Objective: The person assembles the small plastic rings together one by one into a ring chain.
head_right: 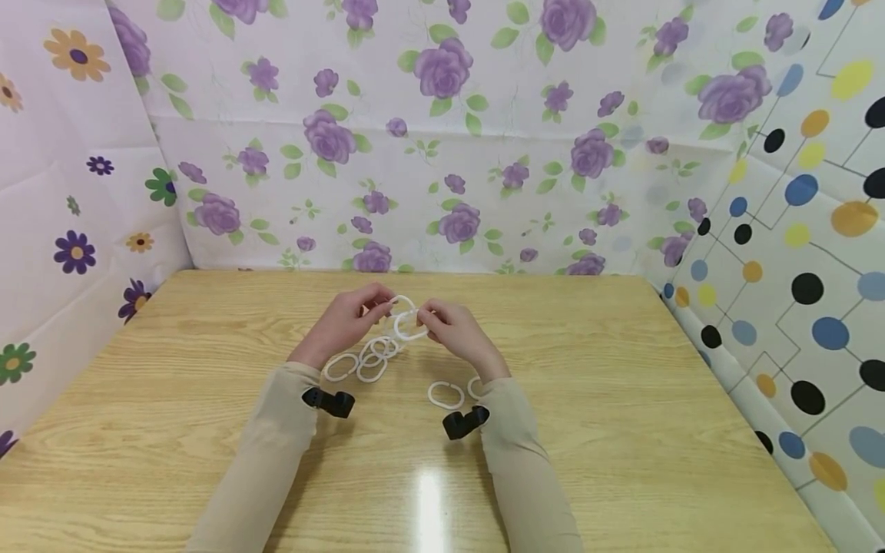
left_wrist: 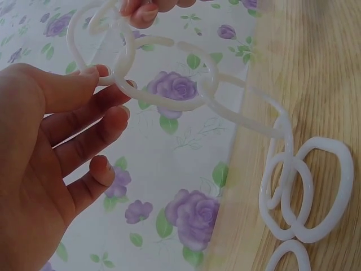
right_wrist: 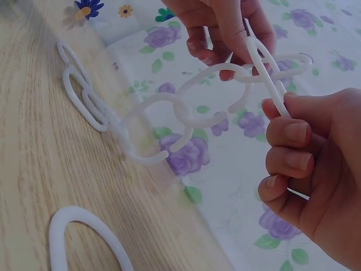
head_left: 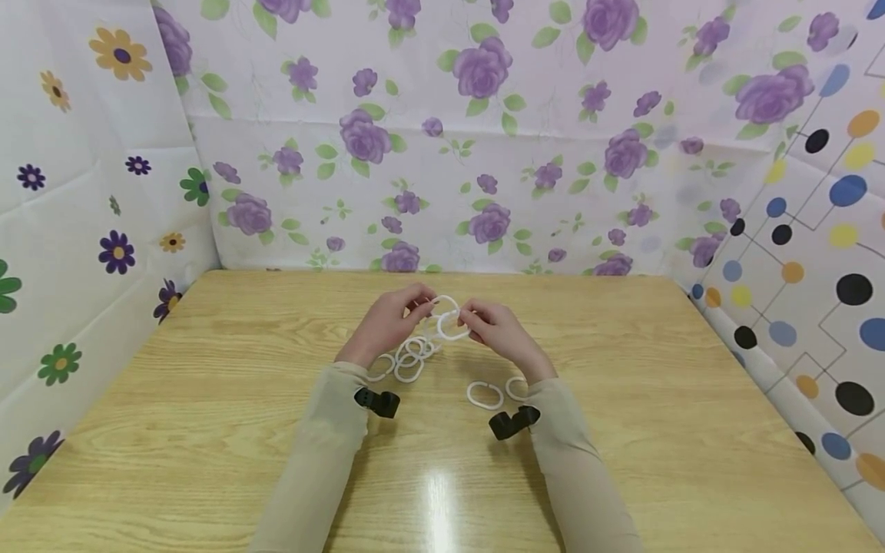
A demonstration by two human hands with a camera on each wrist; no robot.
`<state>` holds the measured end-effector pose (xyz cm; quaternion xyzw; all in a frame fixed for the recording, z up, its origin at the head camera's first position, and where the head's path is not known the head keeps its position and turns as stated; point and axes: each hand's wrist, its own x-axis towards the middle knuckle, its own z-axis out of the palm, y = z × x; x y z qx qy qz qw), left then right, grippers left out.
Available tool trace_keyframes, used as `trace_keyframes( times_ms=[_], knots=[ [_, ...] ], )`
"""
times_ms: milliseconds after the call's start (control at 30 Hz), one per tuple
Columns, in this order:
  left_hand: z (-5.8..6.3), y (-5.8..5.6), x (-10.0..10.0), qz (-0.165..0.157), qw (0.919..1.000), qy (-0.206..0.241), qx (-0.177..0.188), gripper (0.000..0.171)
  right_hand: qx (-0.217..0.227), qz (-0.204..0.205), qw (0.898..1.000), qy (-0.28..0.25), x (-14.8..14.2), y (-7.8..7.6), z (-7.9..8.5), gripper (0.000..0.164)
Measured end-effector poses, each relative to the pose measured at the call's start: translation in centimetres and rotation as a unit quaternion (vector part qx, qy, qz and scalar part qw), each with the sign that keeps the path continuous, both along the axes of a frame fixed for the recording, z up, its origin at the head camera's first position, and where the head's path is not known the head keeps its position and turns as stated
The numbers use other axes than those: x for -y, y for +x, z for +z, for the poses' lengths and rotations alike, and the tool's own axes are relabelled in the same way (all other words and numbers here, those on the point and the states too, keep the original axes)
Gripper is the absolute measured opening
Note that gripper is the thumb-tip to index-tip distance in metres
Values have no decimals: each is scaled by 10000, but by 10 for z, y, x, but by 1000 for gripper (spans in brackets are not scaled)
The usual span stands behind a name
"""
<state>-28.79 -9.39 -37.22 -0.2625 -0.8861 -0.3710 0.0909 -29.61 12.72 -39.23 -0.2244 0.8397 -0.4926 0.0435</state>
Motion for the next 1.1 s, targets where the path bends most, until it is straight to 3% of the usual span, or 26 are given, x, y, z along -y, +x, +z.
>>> trace_keyframes(
  times_ms=[400,567,767,900,1100],
  knots=[
    [-1,-1,4,18,10000,-68,-59,18,116,-98,9996,-249,-4,1,2,31],
    [1,0,6,167,9995,-184,207,19,121,-178,9993,-317,-5,-1,1,31],
    [0,-2,8,221,9990,-275,259,19,218,-201,9992,-271,-2,10,17,29],
    [0,-2,7,154,9989,-303,321,20,254,-172,9990,-321,-4,0,5,30],
    [1,-1,3,25,9966,-519,643,28,113,22,9989,-458,-3,-1,2,29]
  ],
)
